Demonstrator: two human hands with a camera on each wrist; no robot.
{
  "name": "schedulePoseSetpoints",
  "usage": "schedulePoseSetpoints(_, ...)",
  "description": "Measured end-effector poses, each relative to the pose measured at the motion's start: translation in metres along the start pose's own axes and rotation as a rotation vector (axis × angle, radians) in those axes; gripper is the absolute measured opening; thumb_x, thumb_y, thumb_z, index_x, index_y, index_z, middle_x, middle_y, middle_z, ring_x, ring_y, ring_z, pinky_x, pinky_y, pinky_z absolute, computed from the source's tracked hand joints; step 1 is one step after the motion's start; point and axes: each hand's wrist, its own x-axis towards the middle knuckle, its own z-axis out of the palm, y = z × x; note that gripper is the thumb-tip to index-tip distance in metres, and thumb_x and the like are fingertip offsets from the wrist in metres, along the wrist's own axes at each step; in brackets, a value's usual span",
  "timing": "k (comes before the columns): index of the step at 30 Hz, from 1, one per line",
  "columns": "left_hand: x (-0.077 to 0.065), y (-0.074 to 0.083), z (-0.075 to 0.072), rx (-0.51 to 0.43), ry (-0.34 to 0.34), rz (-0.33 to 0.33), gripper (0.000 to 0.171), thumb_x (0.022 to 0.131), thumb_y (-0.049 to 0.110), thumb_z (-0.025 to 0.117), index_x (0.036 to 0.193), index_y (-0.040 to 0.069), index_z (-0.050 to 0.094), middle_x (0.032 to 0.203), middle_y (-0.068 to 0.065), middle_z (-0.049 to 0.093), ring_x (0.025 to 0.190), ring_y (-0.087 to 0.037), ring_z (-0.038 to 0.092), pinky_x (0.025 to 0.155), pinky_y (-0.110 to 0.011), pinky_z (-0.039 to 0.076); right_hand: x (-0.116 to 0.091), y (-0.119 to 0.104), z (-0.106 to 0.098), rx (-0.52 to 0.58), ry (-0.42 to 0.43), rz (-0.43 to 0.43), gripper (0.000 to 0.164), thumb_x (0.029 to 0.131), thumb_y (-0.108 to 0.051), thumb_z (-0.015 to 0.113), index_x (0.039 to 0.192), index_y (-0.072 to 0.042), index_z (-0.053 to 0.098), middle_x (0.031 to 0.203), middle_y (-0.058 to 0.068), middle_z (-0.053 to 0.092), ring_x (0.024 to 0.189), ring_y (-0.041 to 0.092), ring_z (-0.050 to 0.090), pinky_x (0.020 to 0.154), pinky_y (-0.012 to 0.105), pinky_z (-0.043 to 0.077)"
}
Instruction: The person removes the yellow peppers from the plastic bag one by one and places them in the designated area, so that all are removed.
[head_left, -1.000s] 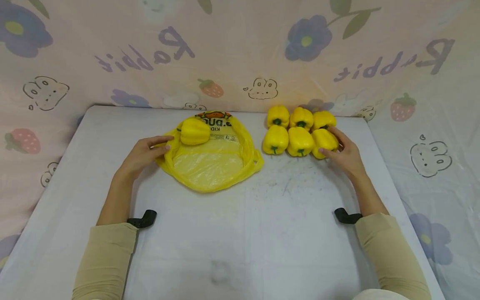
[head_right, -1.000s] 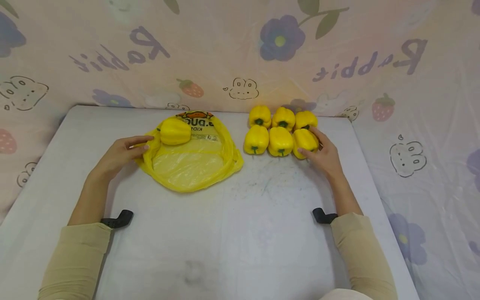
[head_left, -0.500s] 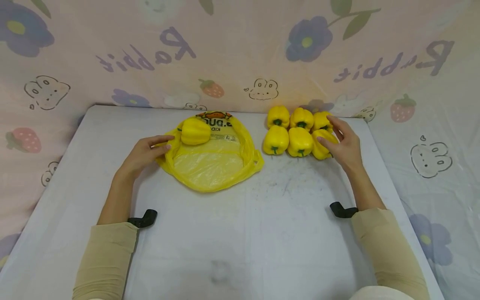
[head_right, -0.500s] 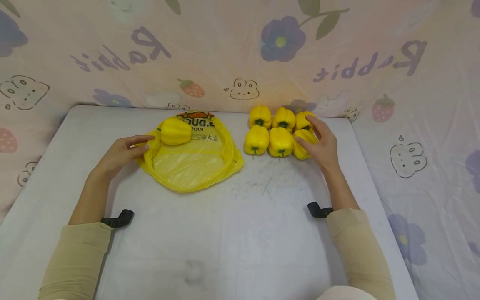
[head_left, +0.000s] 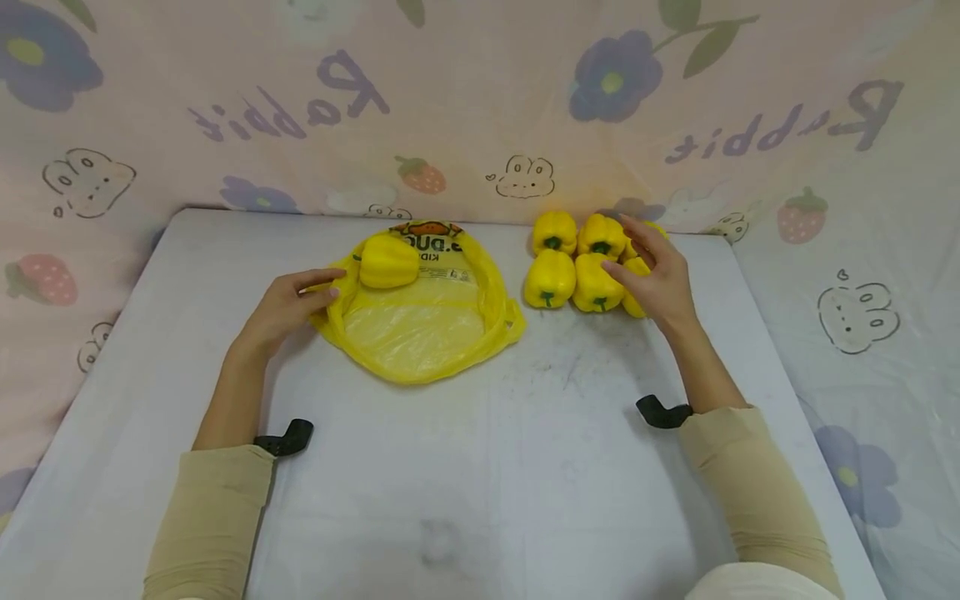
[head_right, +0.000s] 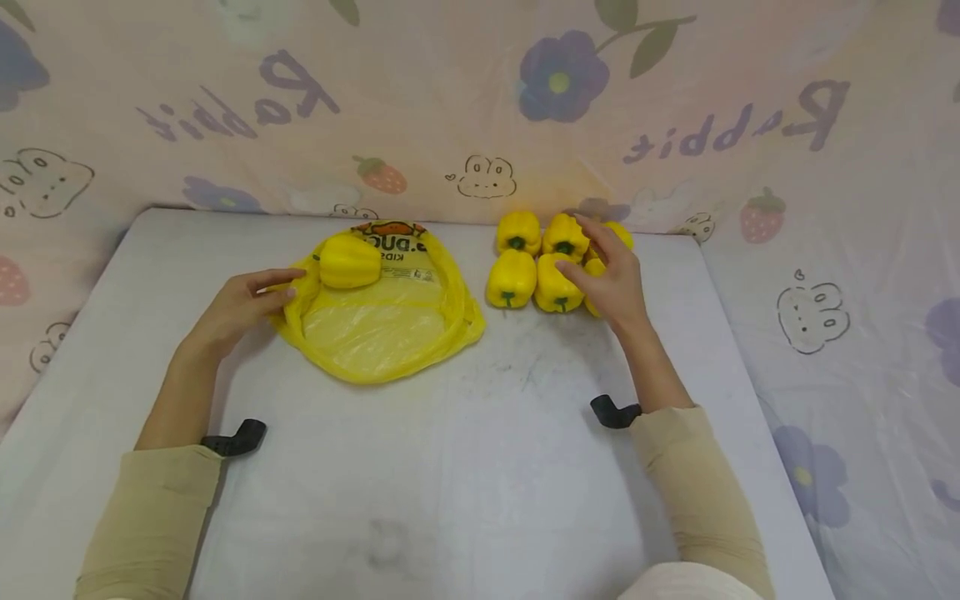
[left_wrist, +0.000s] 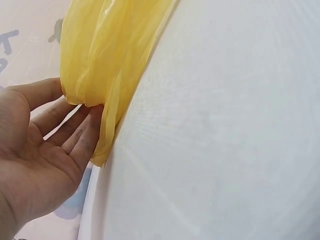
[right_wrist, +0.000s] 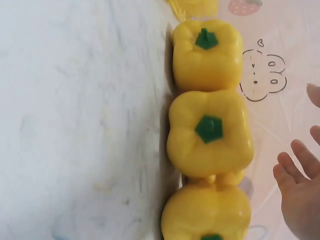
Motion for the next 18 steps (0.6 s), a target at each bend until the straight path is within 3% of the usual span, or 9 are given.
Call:
schedulePoseSetpoints(6, 0.000, -0.002, -0.001, 0.004, -0.002, 0.006, 0.052, 0.099, 0.034, 0.061, 0.144, 0.009, 0.053, 0.155, -0.012, 0.039, 0.141, -0.027, 0.033, 0.112, -0.046, 0.032, 0.004, -0.009, 0.014, 0.011, -0.062, -0.038, 0.061, 0.086, 0.002, 0.074, 0.142, 0.003, 0.051, 0.144, 0.020, 0.050, 0.132, 0.035, 0.045, 0.112, 0.050, 0.033)
schedulePoseSetpoints(11, 0.000, -0.003, -0.002, 0.002, -0.012, 0.010, 0.052, 0.099, 0.033, 0.062, 0.144, 0.009, 0.053, 0.154, -0.013, 0.040, 0.144, -0.029, 0.030, 0.114, -0.048, 0.028, 0.005, -0.015, 0.028, 0.034, -0.100, -0.054, 0.061, 0.085, 0.004, 0.074, 0.141, 0.005, 0.050, 0.144, 0.021, 0.050, 0.132, 0.037, 0.045, 0.112, 0.049, 0.033)
schedulePoseSetpoints(18, -0.001, 0.000, 0.000, 0.004, -0.016, 0.042, 0.052, 0.099, 0.031, 0.062, 0.144, 0.006, 0.052, 0.152, -0.015, 0.043, 0.136, -0.028, 0.041, 0.107, -0.042, 0.037, 0.010, -0.022, 0.049, 0.056, -0.177, -0.072, 0.061, 0.086, 0.002, 0.074, 0.142, 0.004, 0.049, 0.145, 0.018, 0.049, 0.133, 0.031, 0.046, 0.112, 0.050, 0.033)
